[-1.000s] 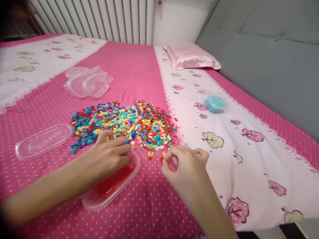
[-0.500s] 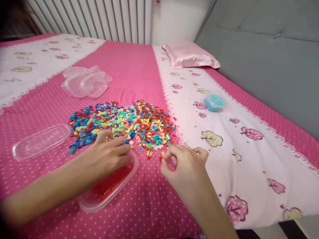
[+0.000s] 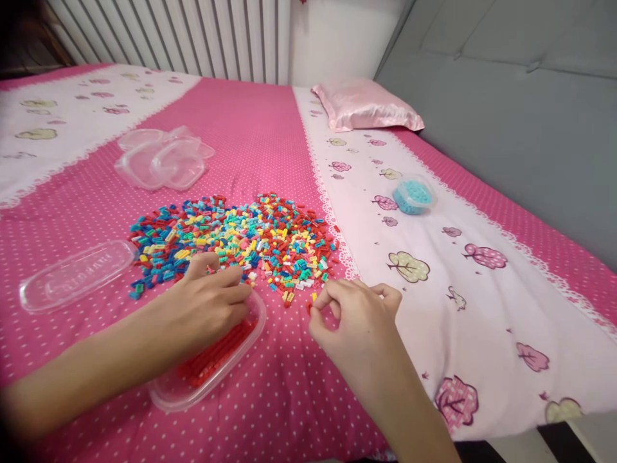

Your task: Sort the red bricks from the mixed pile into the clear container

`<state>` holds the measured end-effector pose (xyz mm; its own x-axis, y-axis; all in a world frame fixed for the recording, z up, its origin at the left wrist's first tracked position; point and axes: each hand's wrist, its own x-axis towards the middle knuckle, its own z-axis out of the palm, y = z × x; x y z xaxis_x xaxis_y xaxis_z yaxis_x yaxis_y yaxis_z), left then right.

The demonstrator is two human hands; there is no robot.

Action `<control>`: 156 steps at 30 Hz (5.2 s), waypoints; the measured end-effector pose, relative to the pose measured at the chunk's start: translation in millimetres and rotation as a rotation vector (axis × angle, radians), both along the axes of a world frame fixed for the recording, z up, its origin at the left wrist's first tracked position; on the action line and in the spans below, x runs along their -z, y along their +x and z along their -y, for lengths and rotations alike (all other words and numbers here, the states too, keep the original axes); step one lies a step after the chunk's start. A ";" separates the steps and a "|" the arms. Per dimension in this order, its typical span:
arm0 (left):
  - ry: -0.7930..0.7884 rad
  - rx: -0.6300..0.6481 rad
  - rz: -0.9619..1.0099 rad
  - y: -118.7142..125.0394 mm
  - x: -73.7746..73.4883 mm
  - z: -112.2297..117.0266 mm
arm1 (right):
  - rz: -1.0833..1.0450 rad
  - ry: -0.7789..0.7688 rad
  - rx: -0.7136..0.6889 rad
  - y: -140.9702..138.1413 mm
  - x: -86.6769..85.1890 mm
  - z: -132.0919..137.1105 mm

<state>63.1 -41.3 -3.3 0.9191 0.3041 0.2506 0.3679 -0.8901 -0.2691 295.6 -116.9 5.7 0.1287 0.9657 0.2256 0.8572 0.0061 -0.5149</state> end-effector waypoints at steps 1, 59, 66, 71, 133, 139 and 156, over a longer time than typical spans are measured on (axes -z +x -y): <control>0.008 -0.002 -0.004 0.1 0.1 -0.1 | -0.004 -0.005 -0.001 0.0 -0.4 -0.1; -0.190 0.039 0.026 -12.7 -14.3 -2.1 | -0.007 -0.031 -0.019 0.5 4.5 0.9; -0.251 0.023 -0.010 -11.7 -14.7 2.2 | 0.046 -0.011 -0.024 0.5 5.1 0.9; -0.259 0.015 0.006 -12.3 -15.3 2.8 | 0.063 -0.004 -0.024 0.8 6.0 1.4; -0.074 -0.231 0.046 -8.1 -5.5 26.5 | -0.221 0.037 -0.275 -44.6 -19.8 1.0; -0.078 -0.206 0.057 -11.3 -1.4 24.6 | -0.201 0.038 -0.280 -45.8 -19.2 1.4; -0.092 -0.236 0.009 -10.8 -5.3 25.6 | -0.186 0.053 -0.285 -46.5 -16.5 1.5</control>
<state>52.3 -67.0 2.0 0.8180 0.5318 0.2193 0.5701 -0.8001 -0.1865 249.1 -118.4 22.2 -0.1005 0.9564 0.2744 0.7085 0.2624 -0.6551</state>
